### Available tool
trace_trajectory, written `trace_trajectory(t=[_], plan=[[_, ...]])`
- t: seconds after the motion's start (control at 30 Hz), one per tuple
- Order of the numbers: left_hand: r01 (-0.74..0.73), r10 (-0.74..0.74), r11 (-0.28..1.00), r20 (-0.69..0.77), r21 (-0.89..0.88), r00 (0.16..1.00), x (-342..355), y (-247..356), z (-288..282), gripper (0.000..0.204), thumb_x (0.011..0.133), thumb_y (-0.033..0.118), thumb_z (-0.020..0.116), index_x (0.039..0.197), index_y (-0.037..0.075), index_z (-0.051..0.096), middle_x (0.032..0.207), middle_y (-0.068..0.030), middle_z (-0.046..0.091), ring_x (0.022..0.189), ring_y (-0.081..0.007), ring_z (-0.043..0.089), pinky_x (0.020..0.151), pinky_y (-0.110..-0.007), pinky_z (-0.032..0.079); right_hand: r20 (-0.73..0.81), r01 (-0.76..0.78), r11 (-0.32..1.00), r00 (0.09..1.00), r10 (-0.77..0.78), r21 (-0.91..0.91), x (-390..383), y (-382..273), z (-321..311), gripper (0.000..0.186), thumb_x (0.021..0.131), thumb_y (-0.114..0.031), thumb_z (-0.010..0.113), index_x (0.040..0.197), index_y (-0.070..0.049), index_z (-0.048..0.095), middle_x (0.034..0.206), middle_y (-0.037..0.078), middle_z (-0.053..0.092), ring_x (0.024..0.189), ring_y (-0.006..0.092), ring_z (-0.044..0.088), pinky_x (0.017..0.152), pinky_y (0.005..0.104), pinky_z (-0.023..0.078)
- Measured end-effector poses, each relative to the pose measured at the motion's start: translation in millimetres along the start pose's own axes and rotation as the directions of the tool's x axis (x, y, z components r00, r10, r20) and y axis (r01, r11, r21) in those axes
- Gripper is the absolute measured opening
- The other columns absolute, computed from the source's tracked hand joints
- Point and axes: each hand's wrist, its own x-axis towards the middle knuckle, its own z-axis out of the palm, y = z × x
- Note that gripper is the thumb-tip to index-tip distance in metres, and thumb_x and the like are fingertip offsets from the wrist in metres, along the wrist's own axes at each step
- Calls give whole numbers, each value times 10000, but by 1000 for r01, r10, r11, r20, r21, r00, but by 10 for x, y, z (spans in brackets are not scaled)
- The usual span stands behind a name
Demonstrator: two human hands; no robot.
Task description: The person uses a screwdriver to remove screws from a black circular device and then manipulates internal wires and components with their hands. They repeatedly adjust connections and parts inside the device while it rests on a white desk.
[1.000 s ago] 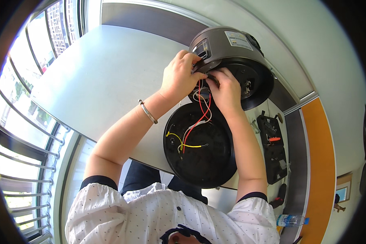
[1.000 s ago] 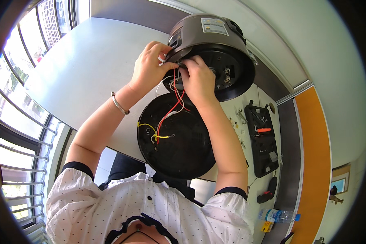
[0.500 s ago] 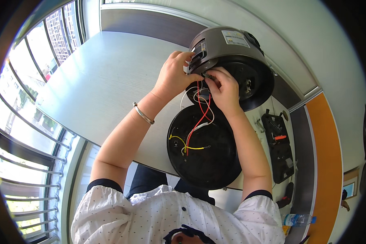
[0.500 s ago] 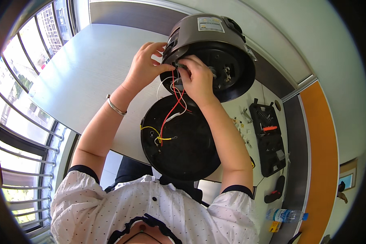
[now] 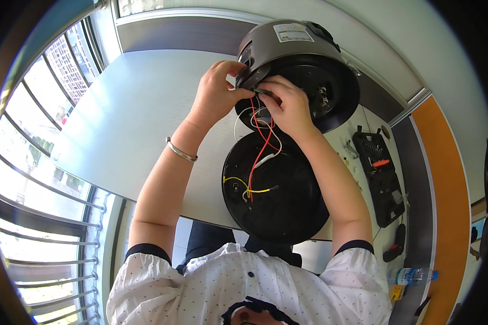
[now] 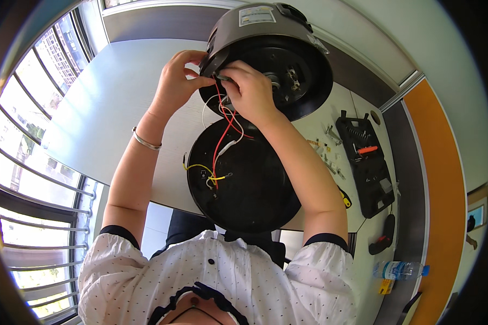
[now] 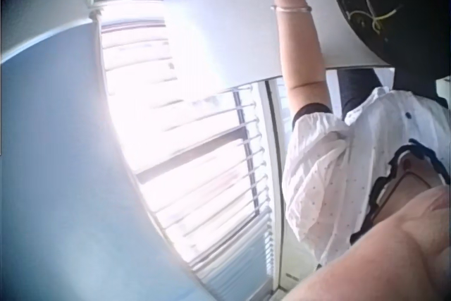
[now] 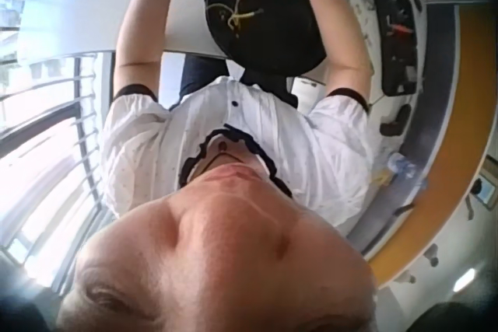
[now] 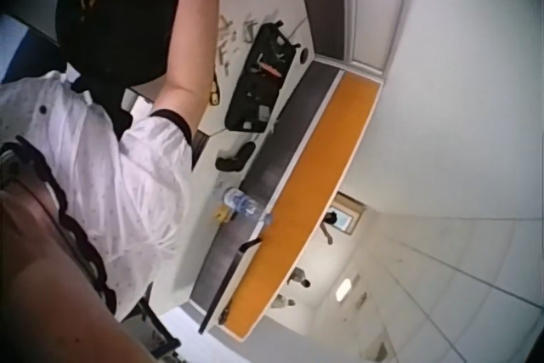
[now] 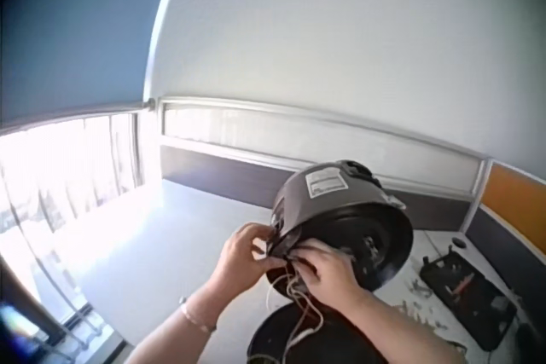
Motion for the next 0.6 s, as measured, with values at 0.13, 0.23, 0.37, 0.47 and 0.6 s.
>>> trace_trajectory(t=[0.13, 0.23, 0.37, 0.47, 0.6], plan=[[27, -27, 1000, -14, 0, 1000, -6, 29, 24, 437, 613, 26, 749, 1027, 24, 609, 989, -60, 588, 924, -163, 562, 736, -294, 522, 11, 1, 1000, 1000, 0, -29, -16, 13, -30, 191, 733, -7, 650, 918, 26, 618, 903, 80, 610, 566, 152, 571, 527, 247, 450], [53, -55, 996, -24, -76, 998, -6, -16, 59, 434, 621, 16, 744, 1030, 18, 598, 998, -63, 560, 911, -166, 538, 749, -312, 532, 32, -102, 992, 995, 100, 70, 4, -59, -104, 230, 712, -13, 663, 939, -14, 629, 931, 67, 601, 606, 157, 584, 544, 264, 465], [62, -63, 996, -24, -61, 998, -9, 14, 93, 443, 612, 17, 752, 1024, 20, 587, 999, -77, 551, 894, -177, 537, 731, -293, 540, 17, -60, 990, 998, 59, 129, -58, -40, -329, 293, 696, 28, 666, 981, -25, 623, 967, 59, 579, 603, 128, 561, 528, 249, 453], [35, -36, 998, -27, -49, 999, -14, -6, 111, 452, 622, 11, 746, 1044, 21, 585, 1005, -75, 549, 900, -177, 528, 732, -291, 538, -15, -109, 983, 994, 113, 148, -248, -47, -560, 261, 705, 58, 658, 955, -12, 634, 957, 55, 589, 619, 103, 551, 493, 220, 422], [-33, 33, 999, -24, -13, 999, -23, 9, 103, 492, 637, -10, 727, 1102, 15, 570, 1006, -72, 542, 892, -174, 513, 729, -294, 535, -97, -178, 978, 977, 188, 105, -561, -64, -795, 187, 727, 60, 645, 901, -7, 645, 934, 46, 602, 632, 85, 552, 478, 192, 400]])
